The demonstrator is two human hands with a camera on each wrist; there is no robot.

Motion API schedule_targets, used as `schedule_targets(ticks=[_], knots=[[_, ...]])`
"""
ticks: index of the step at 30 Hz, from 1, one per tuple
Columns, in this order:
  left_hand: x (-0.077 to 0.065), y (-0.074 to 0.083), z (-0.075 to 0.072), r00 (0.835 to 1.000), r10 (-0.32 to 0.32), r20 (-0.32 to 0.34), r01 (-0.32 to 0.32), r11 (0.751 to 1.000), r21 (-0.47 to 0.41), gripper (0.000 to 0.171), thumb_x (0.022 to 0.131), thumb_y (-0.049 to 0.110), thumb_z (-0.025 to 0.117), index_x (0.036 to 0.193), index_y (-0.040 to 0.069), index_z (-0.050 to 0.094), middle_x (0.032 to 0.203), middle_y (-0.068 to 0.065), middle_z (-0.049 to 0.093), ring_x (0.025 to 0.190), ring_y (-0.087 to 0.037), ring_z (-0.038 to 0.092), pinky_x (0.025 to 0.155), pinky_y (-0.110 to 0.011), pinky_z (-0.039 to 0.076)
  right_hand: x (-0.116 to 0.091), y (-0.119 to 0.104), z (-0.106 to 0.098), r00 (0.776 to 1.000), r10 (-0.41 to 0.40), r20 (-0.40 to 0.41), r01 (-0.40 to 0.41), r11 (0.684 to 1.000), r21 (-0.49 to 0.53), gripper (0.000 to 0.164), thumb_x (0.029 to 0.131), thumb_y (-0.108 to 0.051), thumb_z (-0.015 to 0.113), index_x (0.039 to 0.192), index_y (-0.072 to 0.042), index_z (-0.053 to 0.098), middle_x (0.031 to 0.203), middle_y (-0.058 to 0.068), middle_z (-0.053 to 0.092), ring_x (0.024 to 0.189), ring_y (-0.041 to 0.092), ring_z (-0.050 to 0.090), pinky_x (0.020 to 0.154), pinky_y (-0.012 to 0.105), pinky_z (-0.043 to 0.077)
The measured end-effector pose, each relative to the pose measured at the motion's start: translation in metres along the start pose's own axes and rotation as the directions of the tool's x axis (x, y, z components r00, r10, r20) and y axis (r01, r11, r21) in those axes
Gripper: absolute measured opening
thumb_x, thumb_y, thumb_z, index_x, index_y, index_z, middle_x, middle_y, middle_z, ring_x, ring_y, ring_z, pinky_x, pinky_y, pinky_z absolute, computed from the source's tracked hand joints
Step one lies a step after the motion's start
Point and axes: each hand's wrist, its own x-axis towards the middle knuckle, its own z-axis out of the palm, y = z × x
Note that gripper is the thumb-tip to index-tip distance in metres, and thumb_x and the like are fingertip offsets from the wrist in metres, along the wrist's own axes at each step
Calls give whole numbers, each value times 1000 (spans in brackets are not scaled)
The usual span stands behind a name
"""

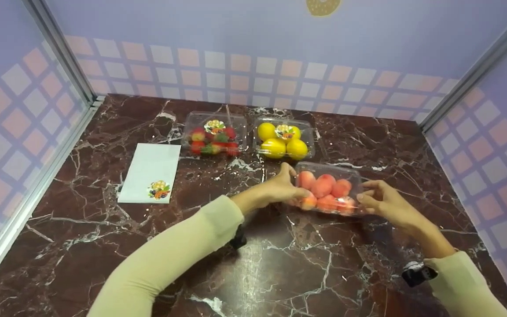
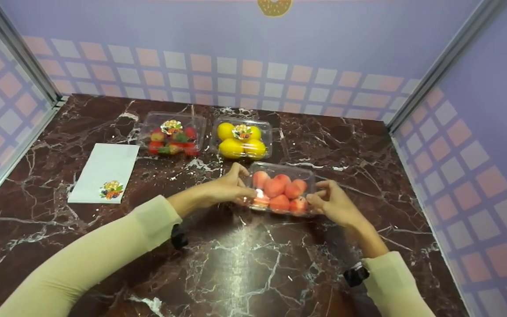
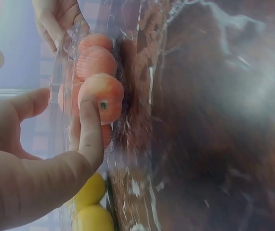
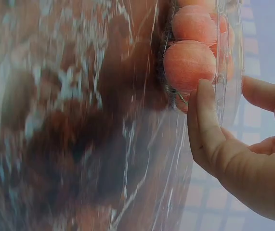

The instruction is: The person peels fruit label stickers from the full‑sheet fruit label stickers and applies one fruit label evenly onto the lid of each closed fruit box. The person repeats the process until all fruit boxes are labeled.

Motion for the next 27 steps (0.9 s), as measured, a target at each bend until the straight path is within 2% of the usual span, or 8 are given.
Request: schedule_targets(ticks=[2, 7, 10, 15, 22, 27], knots=[[-5, -3, -6, 1000, -11, 6, 11, 1000, -8, 71, 93, 13, 80, 138, 0, 28, 119, -22, 55, 87, -25, 74, 95, -44, 62, 2, -3, 8, 1000, -1, 4, 1, 1000, -1, 62, 107, -14, 63, 149, 16, 29, 126, 26, 59, 99, 16, 69, 92, 27, 60], [-19, -9, -23, 999, -39, 20, 40, 999, -27, 70, 94, 11, 79, 139, 1, 26, 127, -25, 53, 89, -24, 73, 93, -39, 62, 5, -11, 29, 1000, -7, 12, 6, 999, 37, 64, 106, -15, 66, 150, 14, 29, 126, 24, 57, 101, 21, 68, 93, 29, 61], [-26, -14, -33, 999, -47, 28, 48, 997, -58, 71, 94, 9, 78, 140, 0, 24, 122, -24, 55, 90, -25, 73, 92, -37, 62, 7, -16, 41, 1000, -12, 10, 11, 997, 72, 64, 105, -14, 67, 149, 14, 30, 126, 24, 56, 103, 24, 68, 93, 31, 61], [-38, -21, -48, 998, -63, 15, 64, 995, -79, 71, 94, 10, 78, 140, 4, 24, 108, -17, 61, 87, -22, 69, 91, -36, 62, 13, -25, 59, 1000, -24, 6, 24, 995, 94, 62, 104, -10, 67, 148, 14, 31, 126, 25, 54, 106, 28, 66, 93, 33, 62], [-52, -27, -68, 998, -63, -6, 63, 995, -76, 70, 95, 9, 76, 141, 5, 24, 117, -19, 57, 92, -23, 69, 93, -35, 62, 25, -36, 81, 999, -49, 14, 47, 992, 113, 59, 102, -3, 67, 146, 14, 32, 125, 27, 52, 102, 25, 66, 93, 35, 62], [-61, -32, -82, 998, -58, -2, 58, 995, -78, 71, 96, 11, 77, 141, 6, 22, 103, -15, 67, 88, -21, 70, 94, -37, 61, 31, -42, 95, 997, -67, 27, 62, 988, 139, 57, 101, -2, 66, 145, 14, 33, 123, 25, 52, 103, 25, 66, 93, 35, 62]])
